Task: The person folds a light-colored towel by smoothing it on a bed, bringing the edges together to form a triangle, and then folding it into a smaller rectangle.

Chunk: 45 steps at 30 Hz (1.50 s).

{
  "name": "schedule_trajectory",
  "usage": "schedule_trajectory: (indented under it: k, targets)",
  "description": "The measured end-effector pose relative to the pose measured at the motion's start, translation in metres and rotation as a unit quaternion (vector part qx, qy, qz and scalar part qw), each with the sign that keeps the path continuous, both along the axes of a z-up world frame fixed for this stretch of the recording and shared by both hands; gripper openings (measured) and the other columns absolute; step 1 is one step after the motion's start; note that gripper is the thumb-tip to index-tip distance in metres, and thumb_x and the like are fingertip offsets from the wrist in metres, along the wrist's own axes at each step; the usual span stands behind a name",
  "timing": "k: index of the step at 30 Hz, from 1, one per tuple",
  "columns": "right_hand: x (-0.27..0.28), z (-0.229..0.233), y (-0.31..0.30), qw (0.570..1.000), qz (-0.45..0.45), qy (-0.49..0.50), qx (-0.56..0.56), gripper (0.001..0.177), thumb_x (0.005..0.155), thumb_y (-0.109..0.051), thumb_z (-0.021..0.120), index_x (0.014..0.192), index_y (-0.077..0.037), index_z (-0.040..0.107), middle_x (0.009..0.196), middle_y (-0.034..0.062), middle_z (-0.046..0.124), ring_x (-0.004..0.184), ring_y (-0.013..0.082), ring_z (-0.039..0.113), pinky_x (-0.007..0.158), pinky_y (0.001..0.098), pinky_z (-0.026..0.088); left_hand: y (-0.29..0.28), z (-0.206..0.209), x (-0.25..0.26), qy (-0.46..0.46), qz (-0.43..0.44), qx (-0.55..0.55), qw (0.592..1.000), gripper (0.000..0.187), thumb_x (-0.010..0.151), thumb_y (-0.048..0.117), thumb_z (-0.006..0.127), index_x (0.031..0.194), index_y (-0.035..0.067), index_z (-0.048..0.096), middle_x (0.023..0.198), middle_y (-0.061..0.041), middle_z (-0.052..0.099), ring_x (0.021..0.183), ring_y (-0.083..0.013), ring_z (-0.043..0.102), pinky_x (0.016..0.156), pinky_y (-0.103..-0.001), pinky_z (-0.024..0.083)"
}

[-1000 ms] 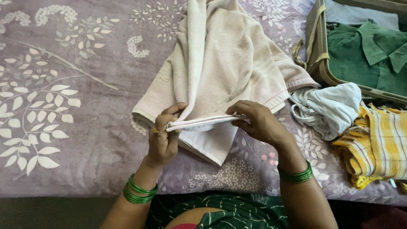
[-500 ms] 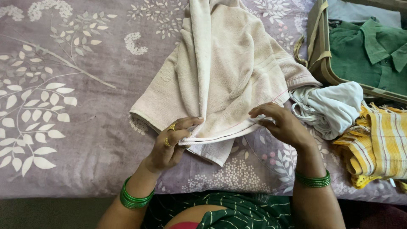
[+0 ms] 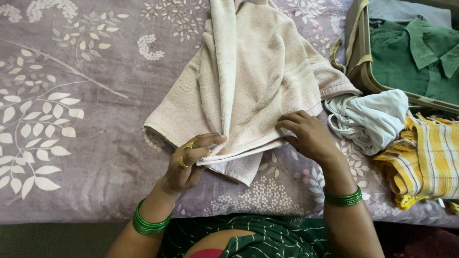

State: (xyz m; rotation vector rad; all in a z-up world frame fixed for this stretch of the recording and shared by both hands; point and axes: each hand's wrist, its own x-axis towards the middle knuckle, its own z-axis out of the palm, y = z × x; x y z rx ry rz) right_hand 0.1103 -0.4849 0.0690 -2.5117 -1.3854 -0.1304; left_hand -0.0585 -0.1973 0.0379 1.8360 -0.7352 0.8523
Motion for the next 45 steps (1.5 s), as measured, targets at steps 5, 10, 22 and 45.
schedule_trajectory:
  k: [5,10,22,45]
  targets:
    - [0.002,-0.006,-0.010,0.996,-0.054,-0.072,0.028,0.017,0.077,-0.012,0.077,0.093,-0.014,0.077,0.104,-0.0033,0.077,0.093,0.0241,0.068,0.078,0.0356,0.056,0.002,-0.007,0.000,0.012,-0.002,-0.026,1.000,0.008,0.109,0.009,0.051,0.112,0.008,0.044,0.133,-0.024,0.065,0.124,-0.0382,0.069,0.104,-0.046,0.060]
    - [0.000,-0.016,-0.031,0.972,-0.146,0.022,0.183,0.015,0.092,0.000,0.070,0.100,-0.010,0.077,0.108,0.0026,0.076,0.086,0.0181,0.075,0.071,0.0304,0.058,-0.001,-0.014,0.002,-0.003,0.003,-0.016,1.000,0.011,0.109,0.017,0.050,0.113,0.007,0.046,0.134,-0.023,0.065,0.124,-0.0357,0.069,0.102,-0.043,0.062]
    - [-0.018,-0.030,-0.044,0.987,-0.067,-0.003,0.148,0.050,0.070,-0.006,0.081,0.117,-0.005,0.067,0.121,0.0142,0.069,0.110,0.0354,0.066,0.089,0.0397,0.055,0.001,-0.007,-0.002,-0.017,0.000,-0.010,1.000,0.009,0.108,0.012,0.050,0.113,0.007,0.045,0.133,-0.023,0.065,0.125,-0.0387,0.068,0.106,-0.048,0.059]
    - [0.115,0.039,0.161,0.961,0.200,-0.175,-0.080,0.017,0.099,-0.010,0.064,0.108,-0.013,0.078,0.127,0.0026,0.068,0.122,0.0201,0.058,0.110,0.0372,0.044,-0.006,-0.006,-0.002,0.009,-0.075,0.001,0.997,0.017,0.103,0.001,0.051,0.114,0.011,0.041,0.127,-0.025,0.068,0.118,-0.0389,0.072,0.103,-0.049,0.060]
